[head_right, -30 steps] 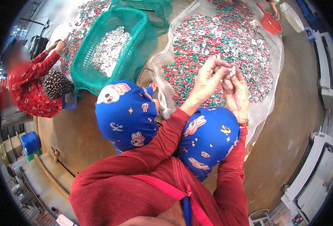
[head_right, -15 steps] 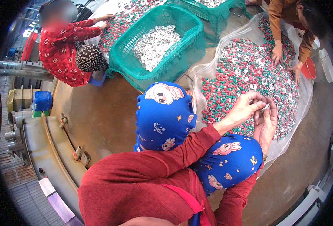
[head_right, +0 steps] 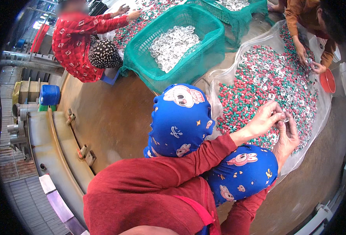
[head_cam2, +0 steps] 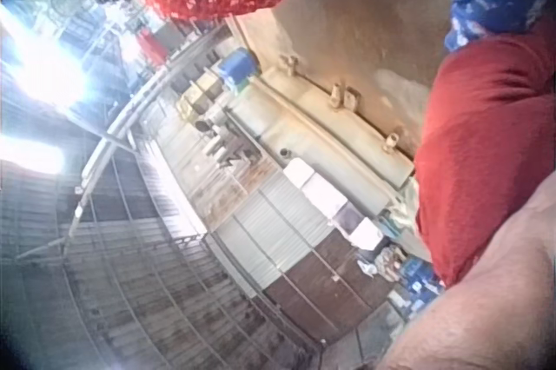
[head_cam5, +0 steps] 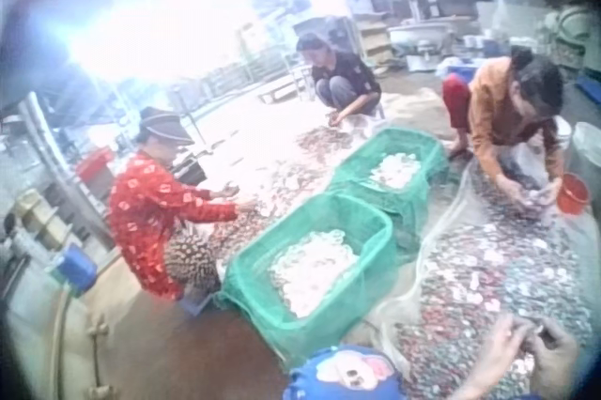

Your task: The person sorts through a pile of red, white, and green plastic components by hand, picking up specific white circular pieces and placing them into a green plastic basket.

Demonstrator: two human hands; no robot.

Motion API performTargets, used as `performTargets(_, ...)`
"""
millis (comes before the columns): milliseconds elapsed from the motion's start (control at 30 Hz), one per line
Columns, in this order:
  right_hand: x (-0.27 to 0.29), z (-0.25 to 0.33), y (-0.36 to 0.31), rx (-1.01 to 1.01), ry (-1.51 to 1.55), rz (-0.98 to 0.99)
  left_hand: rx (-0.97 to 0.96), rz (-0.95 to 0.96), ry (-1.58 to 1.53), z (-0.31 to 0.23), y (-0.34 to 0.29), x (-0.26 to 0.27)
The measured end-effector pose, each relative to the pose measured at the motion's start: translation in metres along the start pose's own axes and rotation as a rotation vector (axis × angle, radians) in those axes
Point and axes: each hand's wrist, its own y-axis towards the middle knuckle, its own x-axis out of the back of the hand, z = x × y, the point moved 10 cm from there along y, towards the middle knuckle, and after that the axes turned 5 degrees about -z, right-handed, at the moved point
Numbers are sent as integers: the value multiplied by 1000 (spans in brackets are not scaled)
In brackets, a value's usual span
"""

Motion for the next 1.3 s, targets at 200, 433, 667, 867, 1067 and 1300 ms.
performTargets(200,5,1,1,36,-99,-85,-95,-40,173,1,-2,1)
performTargets(433,4,14,2,111,-405,-71,218,62,-142,26,-4,-10)
performTargets(667,-23,21,0,65,-230,133,123,19,-317,14,-5,-4)
performTargets(867,-19,10,4,14,-290,75,-28,-99,84,4,-3,11)
performTargets(1067,-36,11,-12,-34,-125,231,114,-498,-69,43,8,77)
performTargets(1300,-5,-15,11,-135,28,-46,-151,-98,266,-11,-3,7)
